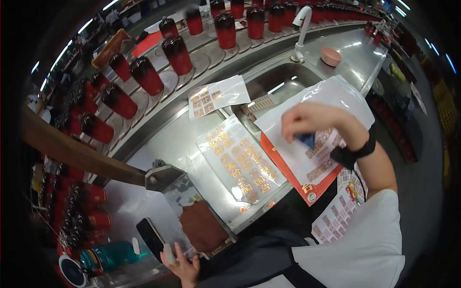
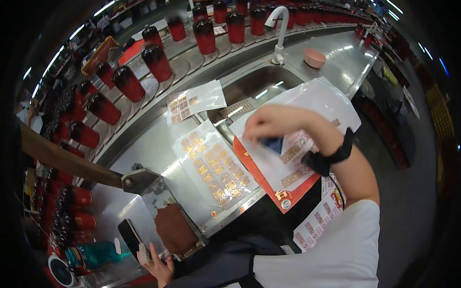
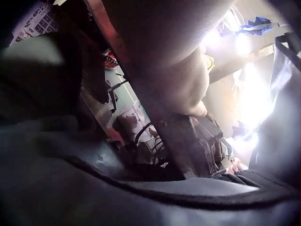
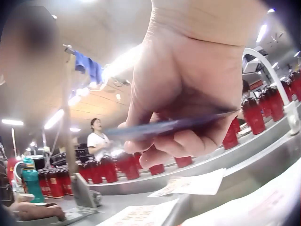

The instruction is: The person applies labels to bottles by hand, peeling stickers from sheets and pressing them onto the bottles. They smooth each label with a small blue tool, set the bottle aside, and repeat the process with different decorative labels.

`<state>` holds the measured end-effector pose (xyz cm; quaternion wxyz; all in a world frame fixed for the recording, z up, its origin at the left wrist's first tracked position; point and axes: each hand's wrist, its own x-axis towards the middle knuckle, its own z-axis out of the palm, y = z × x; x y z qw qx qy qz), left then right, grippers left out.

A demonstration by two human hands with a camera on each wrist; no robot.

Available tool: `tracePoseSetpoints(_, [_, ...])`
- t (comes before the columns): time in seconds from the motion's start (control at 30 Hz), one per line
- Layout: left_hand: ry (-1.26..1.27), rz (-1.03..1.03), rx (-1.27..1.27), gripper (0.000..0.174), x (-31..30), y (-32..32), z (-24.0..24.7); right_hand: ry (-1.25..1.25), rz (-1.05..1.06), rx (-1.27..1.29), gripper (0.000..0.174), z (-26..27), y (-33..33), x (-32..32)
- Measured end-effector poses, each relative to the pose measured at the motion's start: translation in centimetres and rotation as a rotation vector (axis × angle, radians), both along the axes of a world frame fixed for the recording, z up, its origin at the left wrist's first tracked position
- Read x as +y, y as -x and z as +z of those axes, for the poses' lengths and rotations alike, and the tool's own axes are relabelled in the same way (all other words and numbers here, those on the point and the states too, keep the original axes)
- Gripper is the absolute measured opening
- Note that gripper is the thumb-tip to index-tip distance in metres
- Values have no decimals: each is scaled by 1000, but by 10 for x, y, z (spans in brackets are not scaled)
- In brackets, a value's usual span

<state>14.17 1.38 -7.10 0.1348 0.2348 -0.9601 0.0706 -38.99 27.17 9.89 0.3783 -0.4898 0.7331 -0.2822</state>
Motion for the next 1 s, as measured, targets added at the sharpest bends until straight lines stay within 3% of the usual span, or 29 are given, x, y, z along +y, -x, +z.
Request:
tracePoseSetpoints(0.07, [27, -5, 5, 69, 4, 9, 10, -130, -266, -88, 37, 3, 41, -7])
tracePoseSetpoints(0.1, [30, -1, 6, 69, 6, 10, 11, -201, -279, 49, 40, 4, 62, -13])
tracePoseSetpoints(0.3, [50, -4, -17, 67, 6, 13, 14, -388, -409, 129, 30, -76, 170, -54])
tracePoseSetpoints(0.43, [17, -3, 3, 65, 4, 10, 12, -542, -133, 358, 45, -144, 237, -75])
tracePoseSetpoints(0.47, [14, -18, -3, 64, 3, 12, 15, -606, -187, 374, 50, -151, 237, -81])
tracePoseSetpoints(0.53, [3, -25, 0, 64, 2, 18, 19, -852, -40, 414, 60, -158, 246, -100])
tracePoseSetpoints(0.6, [-91, -81, 100, 58, 3, 36, 34, -812, 6, 493, 68, -176, 252, -104])
tracePoseSetpoints(0.87, [-44, -64, 120, 53, 7, 44, 40, -893, 158, 589, 35, -214, 258, -133])
tracePoseSetpoints(1.0, [-41, -51, 106, 53, 7, 48, 43, -1013, 215, 584, 39, -217, 248, -143])
